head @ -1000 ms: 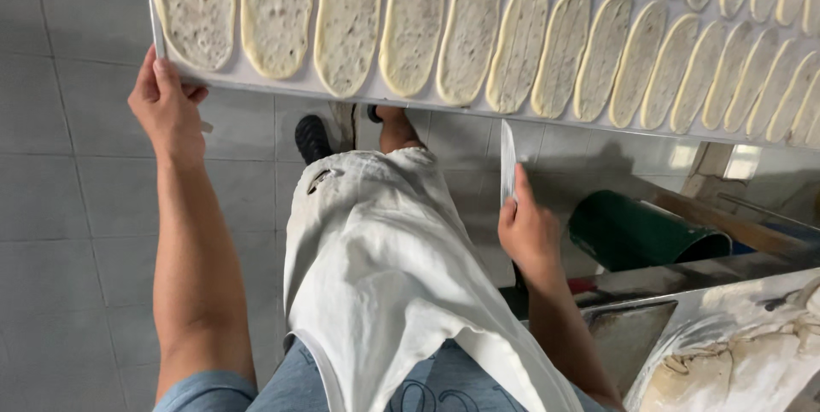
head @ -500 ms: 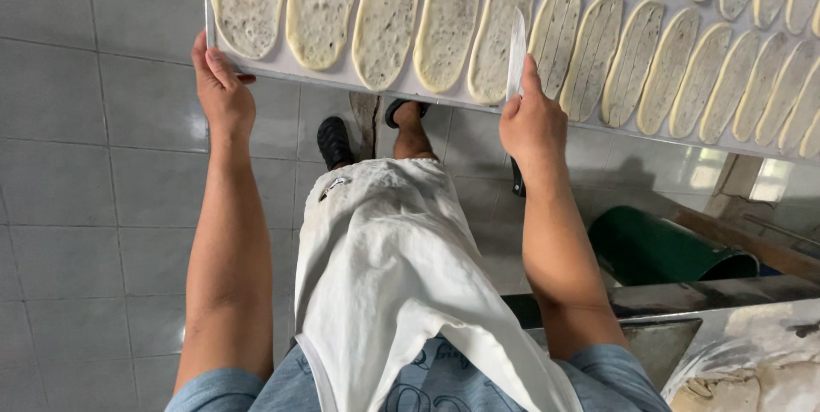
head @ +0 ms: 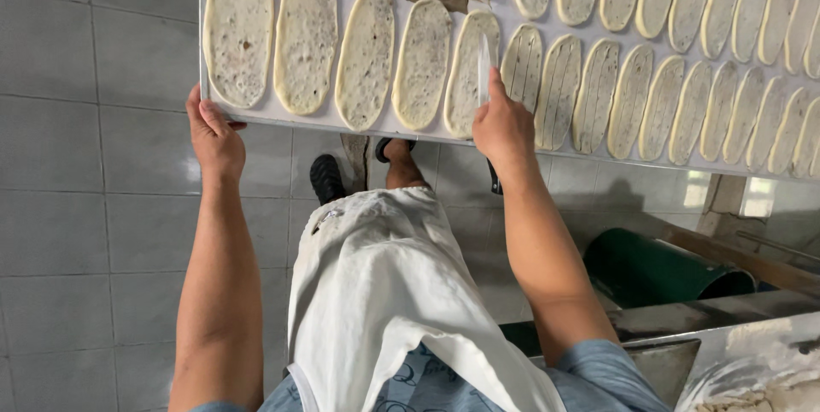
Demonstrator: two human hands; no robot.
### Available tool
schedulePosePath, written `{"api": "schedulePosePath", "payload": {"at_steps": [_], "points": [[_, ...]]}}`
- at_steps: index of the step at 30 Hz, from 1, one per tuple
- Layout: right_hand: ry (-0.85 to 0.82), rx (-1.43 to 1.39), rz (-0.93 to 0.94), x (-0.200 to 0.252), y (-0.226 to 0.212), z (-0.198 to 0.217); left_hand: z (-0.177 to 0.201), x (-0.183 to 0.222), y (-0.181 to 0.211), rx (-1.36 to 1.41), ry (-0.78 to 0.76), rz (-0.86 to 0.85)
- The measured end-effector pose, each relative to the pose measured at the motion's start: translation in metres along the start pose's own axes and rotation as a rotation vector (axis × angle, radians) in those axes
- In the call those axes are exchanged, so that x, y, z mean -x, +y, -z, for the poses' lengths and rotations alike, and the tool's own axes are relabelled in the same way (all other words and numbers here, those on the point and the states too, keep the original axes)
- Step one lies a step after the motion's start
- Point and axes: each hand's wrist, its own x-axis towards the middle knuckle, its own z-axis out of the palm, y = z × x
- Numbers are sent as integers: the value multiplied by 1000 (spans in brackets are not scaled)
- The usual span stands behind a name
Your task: The person scores rows of flattened dough with a small tool and then braids strips of dough into a knot on a work table.
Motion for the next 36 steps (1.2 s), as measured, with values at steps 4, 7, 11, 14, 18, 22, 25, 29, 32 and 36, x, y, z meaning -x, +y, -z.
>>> {"api": "schedulePosePath", "payload": {"at_steps": [4, 7, 11, 14, 18, 22, 25, 29, 32, 36], "points": [[35, 23, 50, -24, -8, -4, -1, -3, 3, 3, -4, 11], [-38, 37, -54, -23, -16, -7, -1, 2, 3, -3, -2, 0], [-95, 40, -44, 32, -25, -13, -1, 3, 2, -3, 7, 20], [-170, 19, -36, 111, -26, -25, -3, -1, 2, 48, -8, -6], [-310, 19, -48, 181, -7, -31, 0, 3, 2, 54, -21, -17], [-142, -49, -29, 160, 7, -13, 2, 3, 3, 41, -23, -31], [-16, -14, -25, 102, 7, 2, 3, 0, -2, 22, -19, -23], [-35, 35, -57, 21, 6, 6, -2, -5, -9, 23, -8, 7], [-13, 57, -51, -17, 4, -2, 3, -8, -10, 32, -5, 9], [-1, 50, -64, -15, 9, -12, 0, -1, -10, 33, -2, 21]]}}
